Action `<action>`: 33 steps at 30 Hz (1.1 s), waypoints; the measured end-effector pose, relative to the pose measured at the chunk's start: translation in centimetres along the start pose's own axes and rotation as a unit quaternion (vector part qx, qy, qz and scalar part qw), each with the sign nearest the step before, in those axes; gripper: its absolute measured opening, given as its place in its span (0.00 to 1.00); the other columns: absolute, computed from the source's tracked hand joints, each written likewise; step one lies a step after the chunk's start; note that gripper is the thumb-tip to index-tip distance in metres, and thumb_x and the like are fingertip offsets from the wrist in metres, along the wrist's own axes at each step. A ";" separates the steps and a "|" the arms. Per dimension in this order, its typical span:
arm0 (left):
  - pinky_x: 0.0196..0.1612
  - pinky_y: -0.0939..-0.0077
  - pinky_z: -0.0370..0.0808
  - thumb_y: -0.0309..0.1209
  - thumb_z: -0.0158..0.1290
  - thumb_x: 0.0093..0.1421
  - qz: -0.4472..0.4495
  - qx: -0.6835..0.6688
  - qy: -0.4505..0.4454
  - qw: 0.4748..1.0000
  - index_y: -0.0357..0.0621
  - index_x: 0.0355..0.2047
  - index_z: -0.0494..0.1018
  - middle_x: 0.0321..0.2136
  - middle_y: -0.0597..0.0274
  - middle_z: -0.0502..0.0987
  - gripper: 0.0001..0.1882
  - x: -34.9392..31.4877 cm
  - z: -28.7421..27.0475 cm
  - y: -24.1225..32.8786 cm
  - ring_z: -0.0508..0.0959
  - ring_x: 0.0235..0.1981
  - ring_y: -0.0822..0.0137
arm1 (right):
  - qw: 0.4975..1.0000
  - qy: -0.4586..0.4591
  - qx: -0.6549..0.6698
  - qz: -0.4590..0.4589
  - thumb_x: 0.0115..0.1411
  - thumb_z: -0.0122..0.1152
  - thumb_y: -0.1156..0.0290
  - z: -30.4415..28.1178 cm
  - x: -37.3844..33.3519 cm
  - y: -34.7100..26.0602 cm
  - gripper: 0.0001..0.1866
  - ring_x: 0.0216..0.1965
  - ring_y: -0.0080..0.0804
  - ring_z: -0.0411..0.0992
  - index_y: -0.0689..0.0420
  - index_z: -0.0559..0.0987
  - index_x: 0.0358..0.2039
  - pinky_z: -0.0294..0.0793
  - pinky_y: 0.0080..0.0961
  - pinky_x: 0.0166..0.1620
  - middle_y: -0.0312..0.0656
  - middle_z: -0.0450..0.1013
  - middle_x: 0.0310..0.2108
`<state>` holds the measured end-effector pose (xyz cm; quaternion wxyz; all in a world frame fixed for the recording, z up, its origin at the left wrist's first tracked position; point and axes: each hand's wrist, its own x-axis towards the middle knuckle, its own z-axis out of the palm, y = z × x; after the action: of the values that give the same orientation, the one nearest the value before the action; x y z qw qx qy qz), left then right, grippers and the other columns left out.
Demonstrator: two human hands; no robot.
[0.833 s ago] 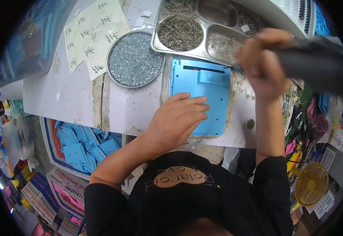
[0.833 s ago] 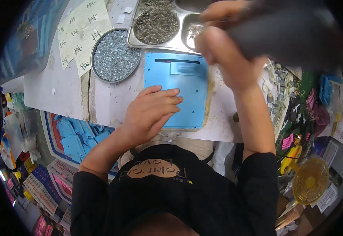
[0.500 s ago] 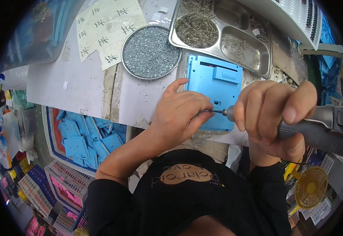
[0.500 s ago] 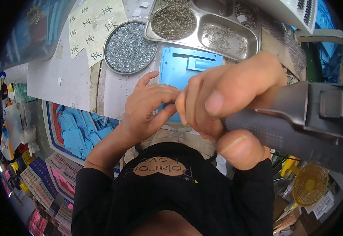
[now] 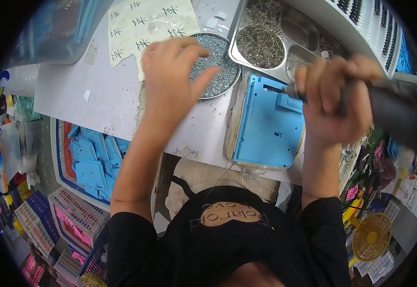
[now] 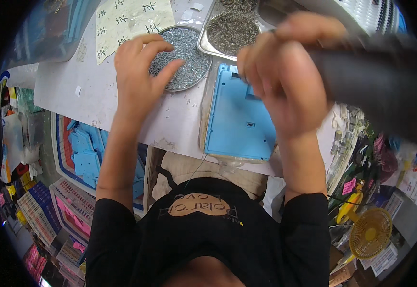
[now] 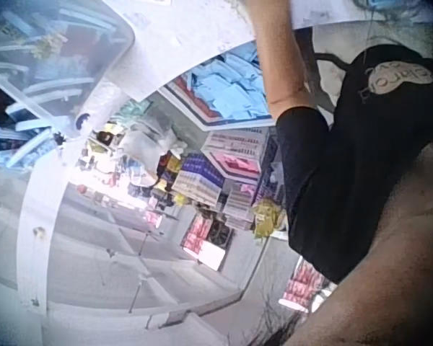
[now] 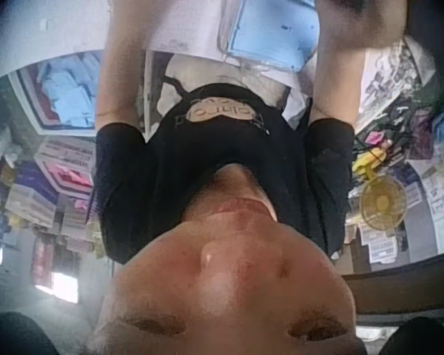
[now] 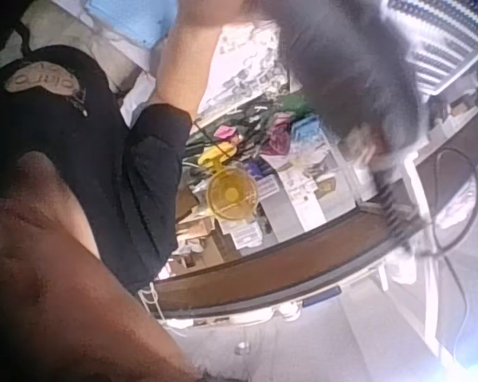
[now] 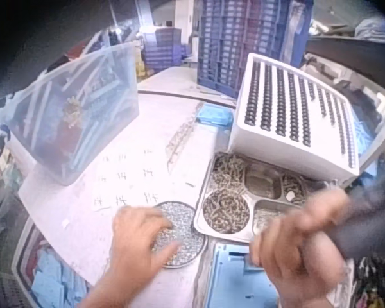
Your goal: The user is repairing or assembling an electronic toy by soldering wires and screwing parts together.
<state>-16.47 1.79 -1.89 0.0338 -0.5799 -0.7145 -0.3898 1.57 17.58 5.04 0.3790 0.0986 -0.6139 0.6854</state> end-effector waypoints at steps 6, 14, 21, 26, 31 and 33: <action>0.65 0.46 0.53 0.33 0.63 0.57 -0.051 0.118 -0.032 0.991 0.51 0.32 0.82 0.40 0.67 0.77 0.03 -1.4 0.8 -1.7 0.72 0.52 0.60 | 0.997 0.056 -0.043 0.028 0.70 0.50 0.68 -0.9 0.1 4.3 0.08 0.19 0.25 0.60 0.56 0.71 0.46 0.69 0.34 0.32 0.33 0.60 0.19; 0.53 0.52 0.60 0.32 0.59 0.59 -0.053 0.072 -0.029 0.996 0.48 0.27 0.75 0.31 0.65 0.75 0.06 -1.2 1.9 -2.0 0.73 0.40 0.61 | 0.989 0.088 -0.075 0.091 0.69 0.54 0.74 -0.1 -0.4 5.2 0.04 0.19 0.23 0.60 0.55 0.68 0.38 0.69 0.30 0.31 0.34 0.61 0.19; 0.50 0.56 0.60 0.32 0.60 0.59 -0.028 0.003 -0.047 0.998 0.49 0.28 0.74 0.27 0.67 0.74 0.06 -2.2 1.0 -0.6 0.73 0.36 0.60 | 0.997 0.042 0.008 0.061 0.68 0.55 0.72 0.3 0.2 2.4 0.06 0.18 0.22 0.60 0.54 0.67 0.36 0.69 0.30 0.28 0.32 0.60 0.17; 0.54 0.57 0.60 0.31 0.61 0.58 -0.017 -0.032 -0.041 0.998 0.50 0.30 0.77 0.29 0.69 0.78 0.03 -2.7 0.9 1.1 0.76 0.39 0.63 | 0.981 0.071 -0.140 0.113 0.68 0.57 0.71 1.9 -1.3 3.0 0.08 0.18 0.22 0.61 0.54 0.66 0.35 0.67 0.28 0.25 0.33 0.61 0.16; 0.58 0.55 0.60 0.29 0.64 0.56 0.005 -0.061 -0.033 0.998 0.51 0.34 0.80 0.32 0.70 0.81 0.06 -3.8 1.5 2.5 0.79 0.39 0.66 | 0.978 0.037 -0.181 0.099 0.68 0.57 0.69 1.5 -1.8 3.3 0.07 0.18 0.22 0.62 0.56 0.69 0.41 0.67 0.28 0.27 0.33 0.61 0.17; 0.58 0.55 0.60 0.27 0.65 0.56 0.017 -0.073 -0.020 0.997 0.50 0.35 0.80 0.32 0.70 0.81 0.07 -3.6 1.7 3.0 0.79 0.38 0.66 | 0.989 0.029 -0.120 0.079 0.69 0.55 0.66 1.8 -0.9 2.7 0.09 0.18 0.22 0.62 0.56 0.70 0.44 0.67 0.28 0.27 0.32 0.61 0.16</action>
<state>-12.11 0.01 -3.31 -0.0168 -0.6005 -0.6746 -0.4289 -0.11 15.70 2.78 0.3498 -0.0164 -0.6867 0.6370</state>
